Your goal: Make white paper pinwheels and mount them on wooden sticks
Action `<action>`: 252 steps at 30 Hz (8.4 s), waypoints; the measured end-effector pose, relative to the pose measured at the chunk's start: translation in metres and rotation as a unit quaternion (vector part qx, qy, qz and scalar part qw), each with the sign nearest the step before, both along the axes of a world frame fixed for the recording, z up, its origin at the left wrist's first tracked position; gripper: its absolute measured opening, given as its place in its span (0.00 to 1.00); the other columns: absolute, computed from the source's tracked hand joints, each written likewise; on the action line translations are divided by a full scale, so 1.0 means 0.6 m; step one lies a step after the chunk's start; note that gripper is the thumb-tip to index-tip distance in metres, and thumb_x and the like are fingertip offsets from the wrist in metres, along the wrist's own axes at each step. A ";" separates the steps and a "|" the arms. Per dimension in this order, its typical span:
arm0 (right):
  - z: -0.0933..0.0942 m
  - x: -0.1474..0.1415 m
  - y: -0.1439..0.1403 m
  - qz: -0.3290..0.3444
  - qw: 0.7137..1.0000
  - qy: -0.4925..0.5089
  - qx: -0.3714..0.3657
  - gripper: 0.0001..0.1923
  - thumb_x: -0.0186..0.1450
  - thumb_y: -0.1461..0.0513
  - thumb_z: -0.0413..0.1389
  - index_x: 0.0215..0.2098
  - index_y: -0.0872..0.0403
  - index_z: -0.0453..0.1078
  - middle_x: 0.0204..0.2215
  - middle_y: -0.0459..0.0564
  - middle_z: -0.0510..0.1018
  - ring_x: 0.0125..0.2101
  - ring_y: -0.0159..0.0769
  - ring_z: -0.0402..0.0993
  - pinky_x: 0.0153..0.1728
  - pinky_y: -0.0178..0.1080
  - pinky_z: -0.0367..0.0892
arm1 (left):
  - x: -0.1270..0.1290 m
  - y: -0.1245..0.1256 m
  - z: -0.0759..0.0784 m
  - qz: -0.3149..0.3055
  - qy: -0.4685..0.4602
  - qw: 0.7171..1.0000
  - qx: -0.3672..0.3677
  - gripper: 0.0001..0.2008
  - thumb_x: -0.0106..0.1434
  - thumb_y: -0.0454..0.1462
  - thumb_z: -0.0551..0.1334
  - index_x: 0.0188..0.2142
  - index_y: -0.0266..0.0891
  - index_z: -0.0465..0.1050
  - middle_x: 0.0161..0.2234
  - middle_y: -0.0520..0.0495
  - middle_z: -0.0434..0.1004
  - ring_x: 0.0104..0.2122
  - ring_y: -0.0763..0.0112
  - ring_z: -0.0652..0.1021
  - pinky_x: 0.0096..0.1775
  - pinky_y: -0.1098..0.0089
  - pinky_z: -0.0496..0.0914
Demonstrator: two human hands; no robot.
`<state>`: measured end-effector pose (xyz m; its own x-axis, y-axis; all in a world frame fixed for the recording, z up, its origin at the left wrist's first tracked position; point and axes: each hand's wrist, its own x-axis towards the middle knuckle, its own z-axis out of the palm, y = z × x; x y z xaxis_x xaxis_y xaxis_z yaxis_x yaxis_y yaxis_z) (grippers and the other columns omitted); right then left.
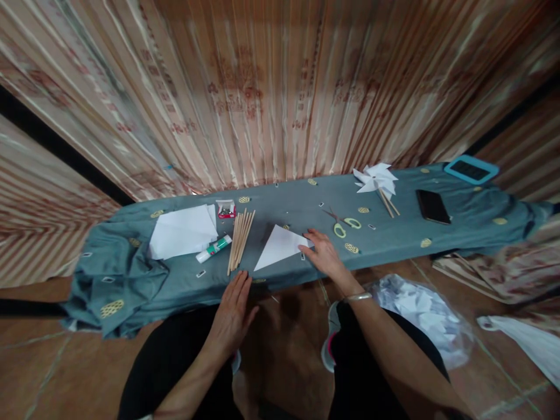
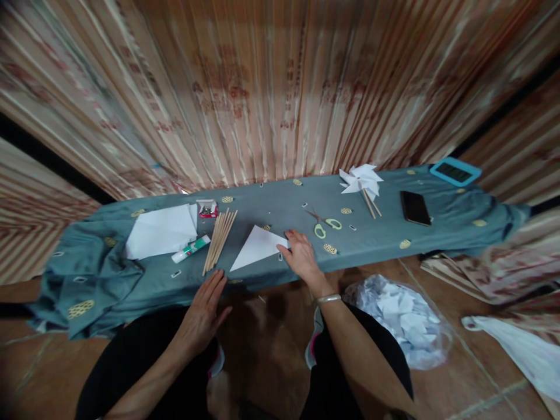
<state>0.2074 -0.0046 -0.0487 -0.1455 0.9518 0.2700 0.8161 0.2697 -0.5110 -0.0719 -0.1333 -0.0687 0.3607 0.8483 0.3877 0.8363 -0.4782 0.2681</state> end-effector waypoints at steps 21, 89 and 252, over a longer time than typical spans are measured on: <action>0.095 0.053 0.004 0.074 0.901 0.415 -0.105 0.11 0.52 0.54 0.65 0.28 0.52 0.75 0.42 0.50 0.82 0.39 0.38 0.77 0.44 0.41 0.70 | 0.066 0.099 0.111 0.123 -0.666 0.668 -0.310 0.41 0.48 0.55 0.70 0.58 0.40 0.68 0.60 0.37 0.69 0.62 0.52 0.67 0.59 0.56 0.65; 0.078 -0.020 -0.040 0.065 0.798 0.470 -0.371 0.20 0.50 0.51 0.68 0.36 0.55 0.79 0.26 0.48 0.81 0.24 0.31 0.75 0.17 0.29 0.60 | 0.058 0.224 0.139 0.138 -0.362 0.915 -0.114 0.11 0.56 0.40 0.62 0.35 0.37 0.81 0.36 0.43 0.84 0.37 0.59 0.82 0.43 0.63 0.74; 0.112 -0.011 -0.081 0.135 0.794 0.435 -0.402 0.30 0.50 0.45 0.68 0.43 0.55 0.70 0.22 0.41 0.74 0.21 0.26 0.66 0.24 0.31 0.64 | 0.075 0.202 0.168 0.129 -0.580 0.757 -0.274 0.13 0.41 0.40 0.72 0.27 0.36 0.80 0.22 0.52 0.77 0.21 0.75 0.71 0.23 0.74 0.66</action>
